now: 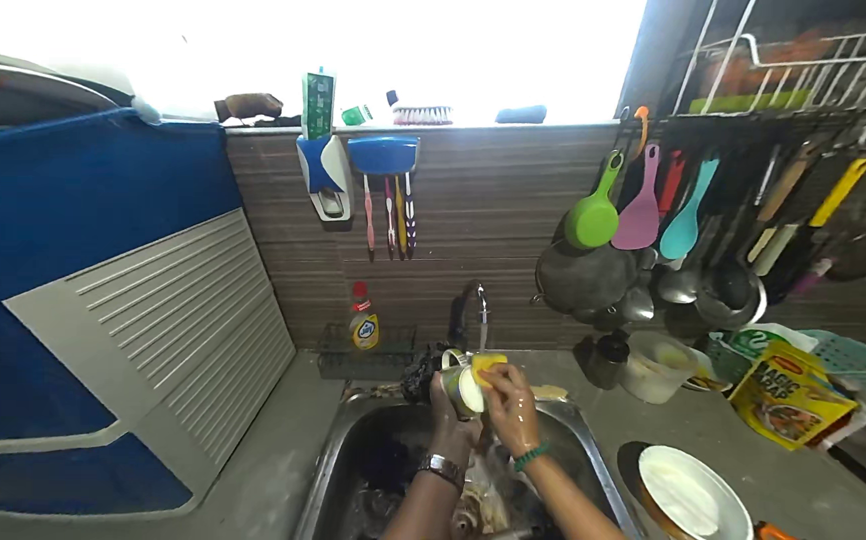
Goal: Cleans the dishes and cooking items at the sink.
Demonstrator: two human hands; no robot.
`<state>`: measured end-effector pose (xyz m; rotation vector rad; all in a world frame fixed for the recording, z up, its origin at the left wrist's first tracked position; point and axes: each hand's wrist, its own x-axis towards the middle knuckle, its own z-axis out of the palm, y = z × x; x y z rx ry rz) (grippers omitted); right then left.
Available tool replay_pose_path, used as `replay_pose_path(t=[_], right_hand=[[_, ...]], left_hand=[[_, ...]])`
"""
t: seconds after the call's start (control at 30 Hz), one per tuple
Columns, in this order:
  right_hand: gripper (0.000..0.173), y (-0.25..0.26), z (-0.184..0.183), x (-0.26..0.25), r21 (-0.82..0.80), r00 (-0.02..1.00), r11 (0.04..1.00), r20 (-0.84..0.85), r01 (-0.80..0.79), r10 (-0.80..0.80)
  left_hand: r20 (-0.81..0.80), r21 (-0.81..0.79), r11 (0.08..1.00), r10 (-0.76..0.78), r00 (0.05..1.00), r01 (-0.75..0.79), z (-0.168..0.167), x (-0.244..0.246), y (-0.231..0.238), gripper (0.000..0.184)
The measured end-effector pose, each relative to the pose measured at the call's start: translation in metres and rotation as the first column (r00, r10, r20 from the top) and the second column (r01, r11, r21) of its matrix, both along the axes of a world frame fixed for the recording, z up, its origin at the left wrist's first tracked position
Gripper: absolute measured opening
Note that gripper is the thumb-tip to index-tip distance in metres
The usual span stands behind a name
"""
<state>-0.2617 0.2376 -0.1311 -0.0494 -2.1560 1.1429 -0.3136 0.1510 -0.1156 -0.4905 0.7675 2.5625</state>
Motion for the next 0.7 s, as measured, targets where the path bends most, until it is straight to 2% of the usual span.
replay_pose_path(t=[0.13, 0.2, 0.27, 0.37, 0.43, 0.5, 0.57, 0.6, 0.63, 0.7], right_hand=[[0.025, 0.000, -0.008, 0.014, 0.177, 0.986, 0.970, 0.010, -0.168, 0.169], [0.025, 0.017, 0.001, 0.010, 0.194, 0.981, 0.964, 0.102, -0.183, 0.166], [0.025, 0.015, 0.013, -0.002, 0.182, 0.991, 0.977, 0.098, -0.112, 0.096], [0.024, -0.006, 0.005, 0.000, 0.193, 0.987, 0.968, 0.017, -0.162, 0.161], [0.023, 0.007, -0.009, 0.008, 0.213, 0.971, 0.949, 0.093, -0.235, 0.219], [0.025, 0.026, -0.012, 0.003, 0.077, 0.933, 0.970, 0.301, -0.232, 0.199], [0.026, 0.033, -0.007, -0.017, -0.224, 0.903, 0.970, 0.391, -0.094, 0.178], [0.027, 0.031, -0.005, -0.026, -0.408, 0.901, 0.913, 0.389, -0.018, 0.192], [0.027, 0.026, -0.002, -0.034, -0.587, 0.905, 0.808, 0.368, 0.047, 0.215], [0.028, 0.016, 0.002, -0.042, -0.866, 0.924, 0.481, 0.288, 0.138, 0.253]], left_hand=[[-0.110, -0.176, 0.984, 0.007, 0.994, -0.026, -0.007, -0.008, -0.006, 0.047], [-0.032, -0.143, 0.989, -0.033, 0.999, 0.028, -0.007, -0.005, -0.010, 0.049], [0.028, -0.074, 0.995, -0.058, 0.998, 0.060, -0.006, 0.001, -0.005, 0.046], [-0.056, -0.059, 0.998, -0.041, 0.998, 0.038, -0.010, -0.004, -0.003, 0.047], [-0.056, -0.136, 0.990, -0.037, 0.998, 0.029, -0.014, -0.006, -0.017, 0.050], [-0.021, -0.187, 0.982, -0.014, 1.000, 0.009, -0.023, -0.006, -0.030, 0.050], [0.000, -0.229, 0.973, 0.006, 1.000, -0.006, -0.035, -0.006, -0.037, 0.050], [0.001, -0.253, 0.967, 0.016, 1.000, -0.015, -0.041, -0.005, -0.040, 0.049], [0.008, -0.272, 0.962, 0.024, 1.000, -0.021, -0.046, -0.004, -0.043, 0.050], [0.022, -0.309, 0.950, 0.039, 0.999, -0.030, -0.056, 0.000, -0.051, 0.051]])
